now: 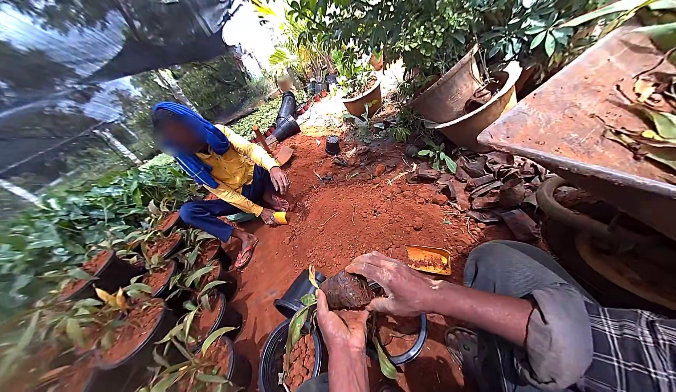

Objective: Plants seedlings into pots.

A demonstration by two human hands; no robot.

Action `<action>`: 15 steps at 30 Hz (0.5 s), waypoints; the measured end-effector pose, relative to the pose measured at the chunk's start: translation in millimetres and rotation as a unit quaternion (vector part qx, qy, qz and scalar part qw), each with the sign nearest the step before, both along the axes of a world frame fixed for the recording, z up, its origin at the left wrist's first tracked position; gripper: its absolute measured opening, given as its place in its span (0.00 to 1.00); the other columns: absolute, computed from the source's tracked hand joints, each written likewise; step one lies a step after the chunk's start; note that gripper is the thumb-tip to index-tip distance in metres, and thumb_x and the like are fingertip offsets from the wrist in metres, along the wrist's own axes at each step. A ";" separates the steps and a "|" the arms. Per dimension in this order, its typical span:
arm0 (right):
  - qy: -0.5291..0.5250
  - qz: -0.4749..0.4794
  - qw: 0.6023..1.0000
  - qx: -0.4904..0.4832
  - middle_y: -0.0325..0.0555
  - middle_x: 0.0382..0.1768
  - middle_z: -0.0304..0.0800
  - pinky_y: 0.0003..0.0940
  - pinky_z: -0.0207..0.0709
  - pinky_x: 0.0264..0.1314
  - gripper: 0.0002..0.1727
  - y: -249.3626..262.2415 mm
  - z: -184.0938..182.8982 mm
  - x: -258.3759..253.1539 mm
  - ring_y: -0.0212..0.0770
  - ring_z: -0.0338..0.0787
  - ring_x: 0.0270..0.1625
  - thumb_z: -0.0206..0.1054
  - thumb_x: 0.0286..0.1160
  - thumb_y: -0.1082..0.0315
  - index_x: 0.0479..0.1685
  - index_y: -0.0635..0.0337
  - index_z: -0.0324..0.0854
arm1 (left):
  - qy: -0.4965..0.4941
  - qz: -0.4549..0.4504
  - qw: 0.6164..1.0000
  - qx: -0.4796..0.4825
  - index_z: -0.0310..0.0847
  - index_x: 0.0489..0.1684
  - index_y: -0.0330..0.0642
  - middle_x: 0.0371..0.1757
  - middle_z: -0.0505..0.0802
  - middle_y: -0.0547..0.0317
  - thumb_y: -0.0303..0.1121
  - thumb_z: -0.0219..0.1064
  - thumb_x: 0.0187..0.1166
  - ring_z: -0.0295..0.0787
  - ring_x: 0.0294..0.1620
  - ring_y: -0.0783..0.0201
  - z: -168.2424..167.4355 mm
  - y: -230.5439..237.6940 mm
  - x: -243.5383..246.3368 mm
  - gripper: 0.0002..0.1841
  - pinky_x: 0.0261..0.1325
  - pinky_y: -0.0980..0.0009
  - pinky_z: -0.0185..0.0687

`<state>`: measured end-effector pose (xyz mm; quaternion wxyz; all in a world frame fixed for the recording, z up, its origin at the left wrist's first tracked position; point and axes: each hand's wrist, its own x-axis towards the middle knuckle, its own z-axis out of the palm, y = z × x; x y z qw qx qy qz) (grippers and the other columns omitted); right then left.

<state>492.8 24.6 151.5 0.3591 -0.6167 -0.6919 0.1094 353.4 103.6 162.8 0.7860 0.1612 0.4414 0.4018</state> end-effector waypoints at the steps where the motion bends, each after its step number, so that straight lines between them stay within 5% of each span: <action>1: 0.014 -0.003 1.000 0.002 0.54 0.73 0.82 0.44 0.71 0.81 0.36 0.0 1.0 0.7 0.50 0.79 0.78 0.80 0.63 0.61 0.77 0.58 0.77 | -0.003 -0.002 1.000 -0.002 0.68 0.74 0.47 0.65 0.84 0.43 0.58 0.43 0.90 0.85 0.61 0.45 0.2 0.3 0.0 0.29 0.53 0.42 0.84; 9: 0.108 -0.085 0.990 0.018 0.45 0.57 0.89 0.39 0.83 0.59 0.29 -4.9 17.1 -8.2 0.39 0.88 0.56 0.75 0.57 0.63 0.65 0.57 0.84 | -0.023 -0.030 0.999 -0.008 0.59 0.85 0.52 0.76 0.79 0.43 0.69 0.36 0.86 0.79 0.72 0.44 -0.1 -3.3 2.1 0.38 0.63 0.40 0.80; 15: 0.177 -0.127 0.975 0.035 0.40 0.51 0.88 0.34 0.80 0.47 0.24 -3.6 17.0 -3.8 0.33 0.85 0.45 0.73 0.54 0.66 0.57 0.54 0.86 | -0.041 -0.009 0.999 -0.007 0.69 0.73 0.42 0.62 0.85 0.41 0.49 0.43 0.93 0.87 0.60 0.44 -4.9 0.2 4.1 0.24 0.56 0.42 0.86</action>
